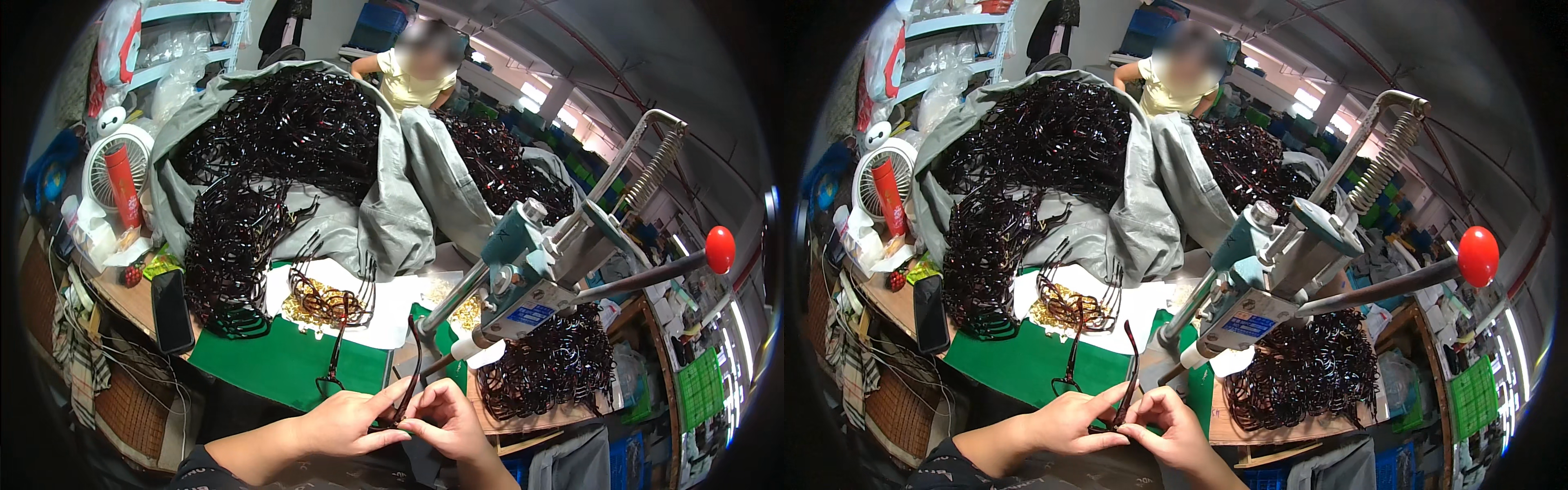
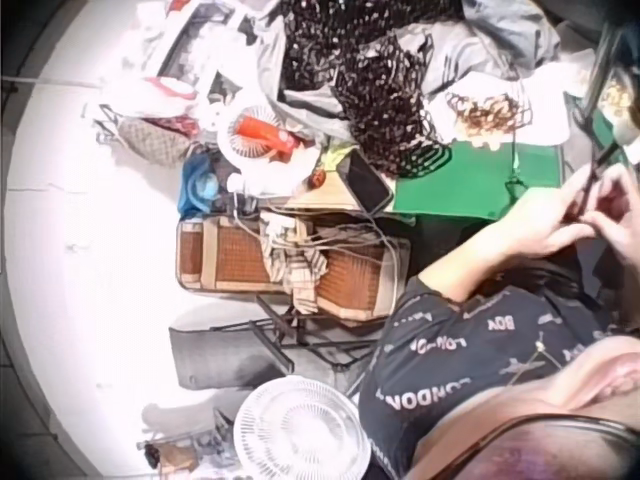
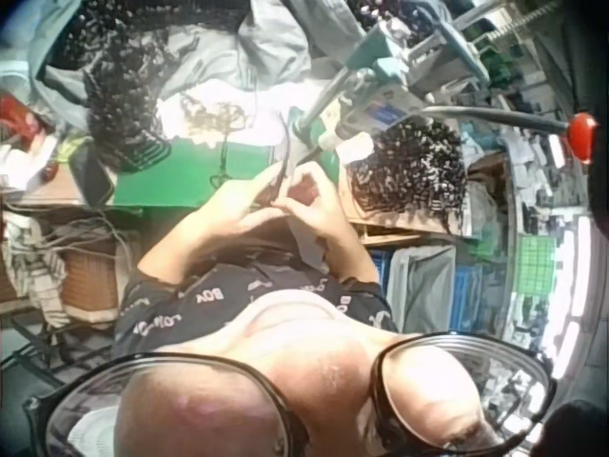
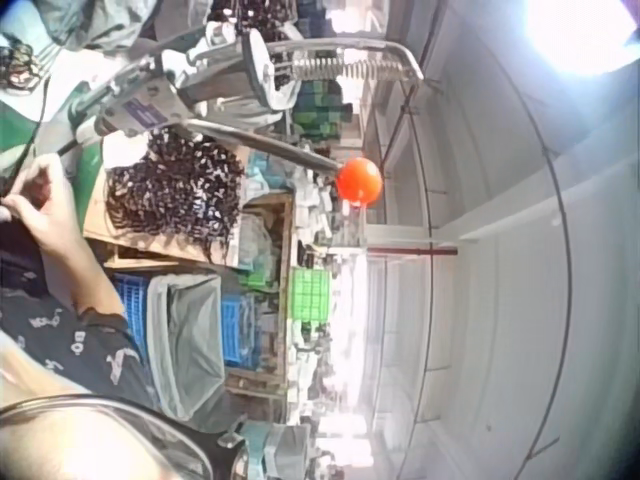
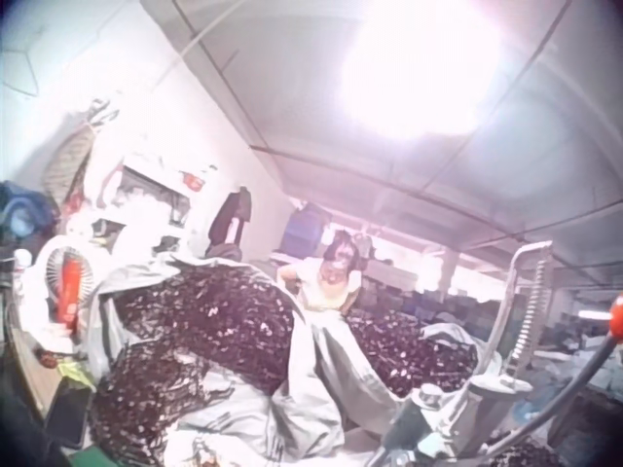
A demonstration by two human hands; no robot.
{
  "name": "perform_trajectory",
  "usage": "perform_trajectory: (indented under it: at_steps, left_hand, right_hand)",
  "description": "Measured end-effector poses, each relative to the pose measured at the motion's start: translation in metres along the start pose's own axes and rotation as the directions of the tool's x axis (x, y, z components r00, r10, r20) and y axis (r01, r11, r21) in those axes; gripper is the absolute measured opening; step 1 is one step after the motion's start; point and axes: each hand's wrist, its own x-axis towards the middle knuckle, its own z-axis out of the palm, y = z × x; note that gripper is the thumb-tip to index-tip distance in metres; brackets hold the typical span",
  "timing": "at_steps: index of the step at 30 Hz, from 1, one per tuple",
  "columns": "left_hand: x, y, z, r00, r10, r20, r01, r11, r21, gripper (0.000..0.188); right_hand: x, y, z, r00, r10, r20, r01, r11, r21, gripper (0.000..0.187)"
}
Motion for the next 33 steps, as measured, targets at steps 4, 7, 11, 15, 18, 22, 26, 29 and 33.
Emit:
perform_trajectory:
  at_steps: [4, 7, 11, 15, 18, 22, 26, 29, 33]
  left_hand:
    - [0.006, 0.002, -0.007, 0.975, -0.145, 0.168, 0.135, 0.989, 0.066, 0.068]
    - [0.006, -0.001, -0.006, 0.975, -0.129, 0.183, 0.183, 0.929, -0.321, 0.066]
    - [0.011, 0.002, -0.001, 0.958, -0.218, 0.187, 0.284, 0.815, -0.506, 0.064]
    - [0.017, 0.001, 0.005, 0.979, -0.180, 0.094, 0.199, 0.946, -0.256, 0.067]
    - [0.018, -0.009, 0.013, 0.990, -0.137, 0.038, 0.140, 0.986, -0.087, 0.072]
    - [0.021, -0.013, 0.016, 0.994, -0.101, 0.045, 0.099, 0.994, 0.038, 0.076]
    - [0.022, -0.014, 0.017, 0.995, -0.069, 0.073, 0.067, 0.997, 0.034, 0.075]
    - [0.023, -0.012, 0.017, 0.994, -0.057, 0.094, 0.059, 0.998, -0.017, 0.073]
    - [0.023, -0.012, 0.018, 0.997, -0.031, 0.075, 0.039, 0.993, -0.108, 0.069]
  right_hand:
    - [0.006, -0.014, -0.004, 0.998, 0.062, 0.005, -0.059, 0.974, -0.217, 0.027]
    - [0.011, -0.011, -0.011, 0.997, 0.067, 0.039, -0.063, 0.994, -0.089, 0.023]
    - [0.010, 0.002, -0.011, 0.983, 0.118, 0.138, -0.144, 0.968, 0.205, 0.007]
    - [0.013, -0.005, -0.023, 0.998, 0.063, 0.020, -0.061, 0.994, -0.091, 0.007]
    - [0.015, -0.025, -0.023, 0.999, 0.011, -0.030, -0.026, 0.847, -0.531, 0.010]
    - [0.015, -0.035, -0.027, 0.998, -0.036, 0.059, 0.067, 0.723, -0.688, 0.012]
    - [0.017, -0.032, -0.034, 0.983, -0.041, 0.181, 0.154, 0.727, -0.669, 0.013]
    - [0.015, -0.032, -0.034, 0.987, -0.018, 0.160, 0.117, 0.760, -0.639, 0.013]
    - [0.008, -0.036, -0.031, 0.994, 0.107, 0.007, -0.084, 0.817, -0.570, 0.012]
